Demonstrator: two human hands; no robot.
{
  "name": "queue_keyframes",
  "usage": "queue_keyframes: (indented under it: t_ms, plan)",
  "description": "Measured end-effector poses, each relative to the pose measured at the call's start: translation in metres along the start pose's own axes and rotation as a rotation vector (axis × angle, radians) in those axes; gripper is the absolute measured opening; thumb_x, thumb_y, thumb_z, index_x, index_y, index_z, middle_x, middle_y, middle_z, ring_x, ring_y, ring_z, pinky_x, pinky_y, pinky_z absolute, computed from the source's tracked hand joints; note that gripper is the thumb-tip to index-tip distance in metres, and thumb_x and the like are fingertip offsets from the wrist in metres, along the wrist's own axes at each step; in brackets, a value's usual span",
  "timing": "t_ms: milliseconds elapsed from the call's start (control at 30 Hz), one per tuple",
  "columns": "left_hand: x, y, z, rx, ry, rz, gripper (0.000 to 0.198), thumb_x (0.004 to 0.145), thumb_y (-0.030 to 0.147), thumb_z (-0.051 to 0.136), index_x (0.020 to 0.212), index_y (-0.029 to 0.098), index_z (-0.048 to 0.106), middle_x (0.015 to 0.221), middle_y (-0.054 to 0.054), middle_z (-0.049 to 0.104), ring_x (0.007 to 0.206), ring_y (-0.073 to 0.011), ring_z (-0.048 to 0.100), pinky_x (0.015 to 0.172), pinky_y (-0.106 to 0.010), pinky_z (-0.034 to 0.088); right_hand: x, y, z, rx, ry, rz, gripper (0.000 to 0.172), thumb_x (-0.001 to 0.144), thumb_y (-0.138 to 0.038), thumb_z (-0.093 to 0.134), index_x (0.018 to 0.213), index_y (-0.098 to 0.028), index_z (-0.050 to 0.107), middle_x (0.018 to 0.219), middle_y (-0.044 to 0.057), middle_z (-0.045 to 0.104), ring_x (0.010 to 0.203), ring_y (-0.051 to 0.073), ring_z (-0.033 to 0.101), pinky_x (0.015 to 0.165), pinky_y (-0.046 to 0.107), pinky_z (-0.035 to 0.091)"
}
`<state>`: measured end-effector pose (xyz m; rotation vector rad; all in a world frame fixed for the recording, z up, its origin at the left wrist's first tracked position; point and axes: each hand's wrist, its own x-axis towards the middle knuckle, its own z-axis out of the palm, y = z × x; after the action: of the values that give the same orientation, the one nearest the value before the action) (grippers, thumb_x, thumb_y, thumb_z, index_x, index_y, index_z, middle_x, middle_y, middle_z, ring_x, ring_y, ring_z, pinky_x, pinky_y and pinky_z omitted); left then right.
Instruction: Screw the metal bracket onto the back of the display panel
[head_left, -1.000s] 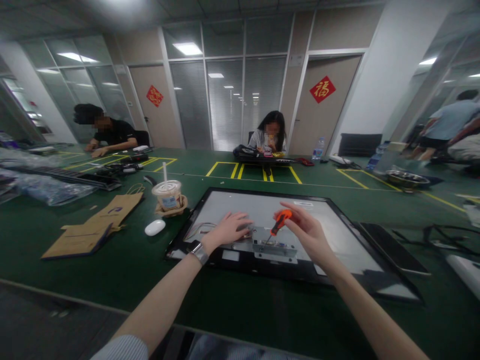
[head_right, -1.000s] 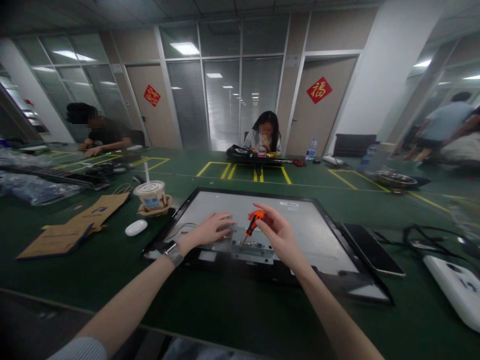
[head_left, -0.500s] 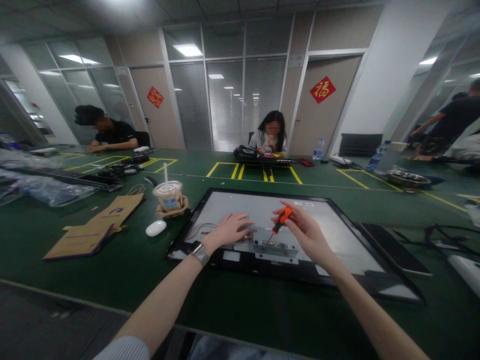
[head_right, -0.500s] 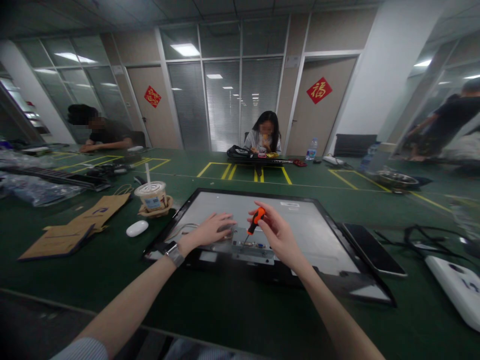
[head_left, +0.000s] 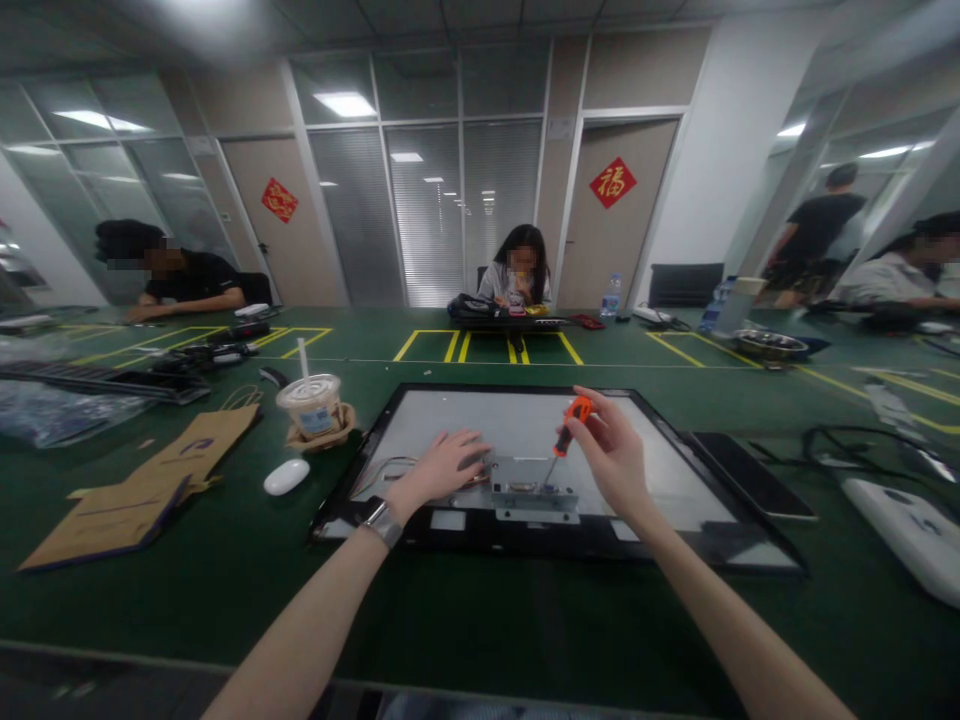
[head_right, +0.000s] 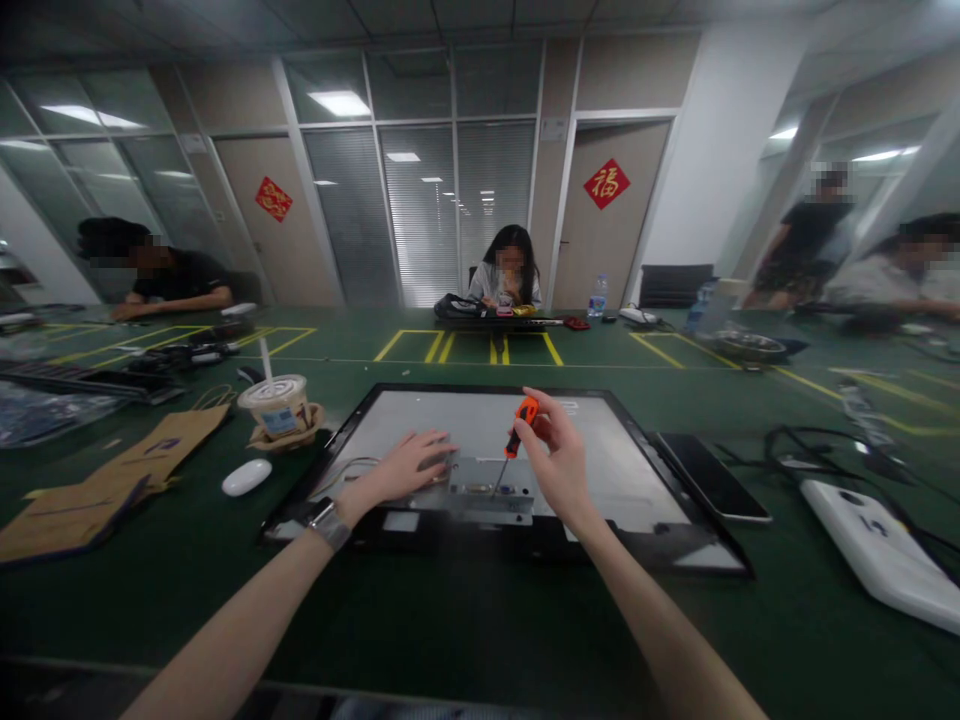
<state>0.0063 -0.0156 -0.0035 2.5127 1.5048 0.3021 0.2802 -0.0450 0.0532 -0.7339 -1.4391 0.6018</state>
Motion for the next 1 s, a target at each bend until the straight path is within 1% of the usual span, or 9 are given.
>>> queue_keyframes:
  t_ms: [100, 167, 233, 367, 600, 867, 1000]
  plan:
    - [0.001, -0.002, 0.0, -0.004, -0.016, -0.013, 0.046, 0.104, 0.049, 0.04, 0.146, 0.035, 0.049, 0.161, -0.005, 0.038, 0.15, -0.0288, 0.032, 0.122, -0.058, 0.018, 0.002, 0.002, -0.003, -0.115, 0.14, -0.042, 0.032, 0.087, -0.035, 0.069, 0.117, -0.024, 0.066, 0.09, 0.002, 0.062, 0.074, 0.017, 0.062, 0.067, 0.034, 0.059]
    - [0.0, -0.002, -0.001, -0.007, -0.025, -0.018, 0.046, 0.104, 0.049, 0.04, 0.146, 0.036, 0.049, 0.161, -0.005, 0.038, 0.151, -0.0285, 0.031, 0.122, -0.058, 0.018, 0.002, 0.002, -0.003, -0.16, 0.174, -0.057, 0.03, 0.087, -0.035, 0.069, 0.115, -0.024, 0.067, 0.092, 0.003, 0.061, 0.076, 0.016, 0.06, 0.067, 0.033, 0.057]
    - [0.0, -0.002, -0.002, -0.009, -0.027, -0.017, 0.046, 0.104, 0.049, 0.04, 0.146, 0.036, 0.049, 0.162, -0.004, 0.038, 0.151, -0.0282, 0.031, 0.123, -0.058, 0.018, 0.001, 0.002, -0.002, -0.171, 0.179, -0.055, 0.029, 0.087, -0.035, 0.069, 0.113, -0.024, 0.066, 0.094, 0.003, 0.06, 0.076, 0.016, 0.06, 0.065, 0.032, 0.057]
    - [0.0, -0.001, -0.001, -0.005, -0.021, -0.017, 0.046, 0.104, 0.049, 0.04, 0.146, 0.035, 0.049, 0.162, -0.004, 0.038, 0.151, -0.0283, 0.031, 0.123, -0.058, 0.017, -0.002, 0.002, 0.002, -0.173, 0.177, -0.059, 0.028, 0.087, -0.036, 0.069, 0.112, -0.024, 0.065, 0.091, 0.002, 0.06, 0.07, 0.015, 0.058, 0.061, 0.031, 0.056]
    - [0.001, -0.003, -0.001, -0.001, -0.023, -0.007, 0.046, 0.104, 0.05, 0.039, 0.147, 0.036, 0.049, 0.162, -0.004, 0.036, 0.151, -0.0279, 0.03, 0.124, -0.056, 0.016, -0.003, 0.005, 0.004, -0.235, 0.171, -0.099, 0.026, 0.087, -0.035, 0.068, 0.11, -0.024, 0.065, 0.094, 0.004, 0.061, 0.078, 0.018, 0.061, 0.069, 0.035, 0.057]
    - [0.0, 0.0, -0.002, 0.016, -0.017, -0.017, 0.046, 0.104, 0.05, 0.038, 0.146, 0.036, 0.05, 0.162, -0.003, 0.038, 0.151, -0.0271, 0.03, 0.123, -0.056, 0.017, -0.004, 0.013, 0.004, -0.232, 0.157, -0.074, 0.026, 0.087, -0.034, 0.068, 0.11, -0.023, 0.063, 0.092, 0.003, 0.06, 0.077, 0.017, 0.06, 0.069, 0.034, 0.055]
    - [0.001, -0.001, -0.001, 0.023, -0.019, -0.019, 0.045, 0.104, 0.049, 0.039, 0.145, 0.035, 0.05, 0.161, -0.004, 0.038, 0.151, -0.0269, 0.03, 0.123, -0.055, 0.017, -0.004, 0.013, 0.004, -0.236, 0.158, -0.092, 0.025, 0.087, -0.034, 0.068, 0.109, -0.023, 0.064, 0.093, 0.003, 0.059, 0.077, 0.017, 0.06, 0.07, 0.035, 0.054]
